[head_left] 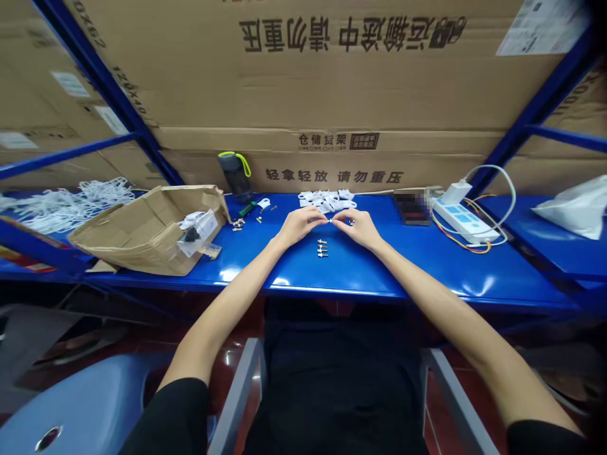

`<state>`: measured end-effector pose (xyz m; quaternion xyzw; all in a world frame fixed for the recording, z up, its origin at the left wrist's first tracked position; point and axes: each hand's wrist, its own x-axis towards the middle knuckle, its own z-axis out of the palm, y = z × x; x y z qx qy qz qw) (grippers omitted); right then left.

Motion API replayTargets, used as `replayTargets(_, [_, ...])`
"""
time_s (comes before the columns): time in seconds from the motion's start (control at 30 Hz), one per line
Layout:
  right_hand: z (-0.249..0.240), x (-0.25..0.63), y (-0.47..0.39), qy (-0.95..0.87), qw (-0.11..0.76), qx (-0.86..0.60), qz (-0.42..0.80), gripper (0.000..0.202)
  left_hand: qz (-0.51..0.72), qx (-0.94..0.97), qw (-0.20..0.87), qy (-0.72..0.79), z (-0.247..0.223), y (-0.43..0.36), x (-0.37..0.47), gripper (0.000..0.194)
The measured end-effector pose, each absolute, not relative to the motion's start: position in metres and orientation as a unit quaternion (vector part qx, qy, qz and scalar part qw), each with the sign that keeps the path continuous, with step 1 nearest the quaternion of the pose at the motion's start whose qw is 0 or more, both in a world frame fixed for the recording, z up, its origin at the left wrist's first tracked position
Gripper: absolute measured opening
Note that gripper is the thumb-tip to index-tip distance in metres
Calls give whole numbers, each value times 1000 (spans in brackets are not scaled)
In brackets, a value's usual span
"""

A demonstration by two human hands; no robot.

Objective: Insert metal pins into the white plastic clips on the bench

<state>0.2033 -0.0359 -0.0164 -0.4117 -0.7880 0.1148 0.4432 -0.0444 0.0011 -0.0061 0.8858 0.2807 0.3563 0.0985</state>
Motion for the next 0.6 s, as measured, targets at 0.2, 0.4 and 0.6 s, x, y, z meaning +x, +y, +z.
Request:
replayTargets(0.2, [-16, 202, -37, -797, 423, -415, 113, 25, 334, 895, 93, 280, -7, 2, -44, 39])
replayTargets(0.4, [-17, 202, -37, -814, 366, -442, 93, 18, 306, 901, 82, 297, -3, 5, -51, 37])
replayTargets(0.6, [-17, 198, -40, -847, 288, -442, 73, 17, 258, 893, 69, 361, -2, 6, -56, 37])
